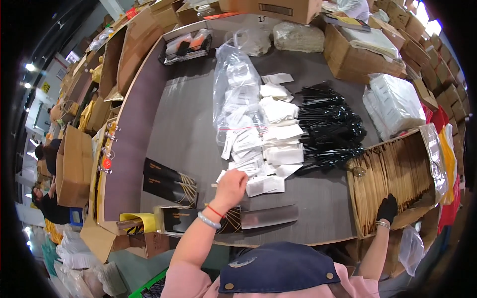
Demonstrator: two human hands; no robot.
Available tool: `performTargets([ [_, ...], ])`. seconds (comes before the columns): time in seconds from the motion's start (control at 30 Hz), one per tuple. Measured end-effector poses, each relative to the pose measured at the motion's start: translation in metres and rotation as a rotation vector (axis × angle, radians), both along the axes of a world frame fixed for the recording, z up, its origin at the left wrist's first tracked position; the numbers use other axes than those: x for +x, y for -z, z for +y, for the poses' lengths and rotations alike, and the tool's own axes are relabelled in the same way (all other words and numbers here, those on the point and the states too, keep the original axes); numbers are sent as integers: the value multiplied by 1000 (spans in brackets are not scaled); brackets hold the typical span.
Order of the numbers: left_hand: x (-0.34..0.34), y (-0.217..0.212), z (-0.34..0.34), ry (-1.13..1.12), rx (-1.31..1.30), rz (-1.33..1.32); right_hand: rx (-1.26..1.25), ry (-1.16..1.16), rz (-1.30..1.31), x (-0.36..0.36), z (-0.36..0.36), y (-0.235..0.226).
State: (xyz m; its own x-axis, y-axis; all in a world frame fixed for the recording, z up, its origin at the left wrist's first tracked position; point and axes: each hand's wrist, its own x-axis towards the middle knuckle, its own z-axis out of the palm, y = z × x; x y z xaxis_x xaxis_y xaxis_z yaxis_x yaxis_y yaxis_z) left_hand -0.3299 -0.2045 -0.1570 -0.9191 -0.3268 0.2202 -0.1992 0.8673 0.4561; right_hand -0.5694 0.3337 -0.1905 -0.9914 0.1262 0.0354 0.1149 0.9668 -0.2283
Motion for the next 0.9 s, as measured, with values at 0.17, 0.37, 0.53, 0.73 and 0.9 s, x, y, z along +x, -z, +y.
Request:
performTargets([
  [0.17,0,-6,36,65,11,-141,-270,121,322,-4,-5,4],
  [0.37,2,-6,35,25,118,-244,-394,-396,249,15,-128,-48],
  [0.53,3,-15,35,40,189,-127,-294,-480,219,-1,-156,-58],
  [0.73,13,-34,36,-48,892,-279,-416,-472,43,-15,-131,-36],
  [0.9,45,-33,61,269,123,-231,-716,-370,-31,6,-109,-73],
])
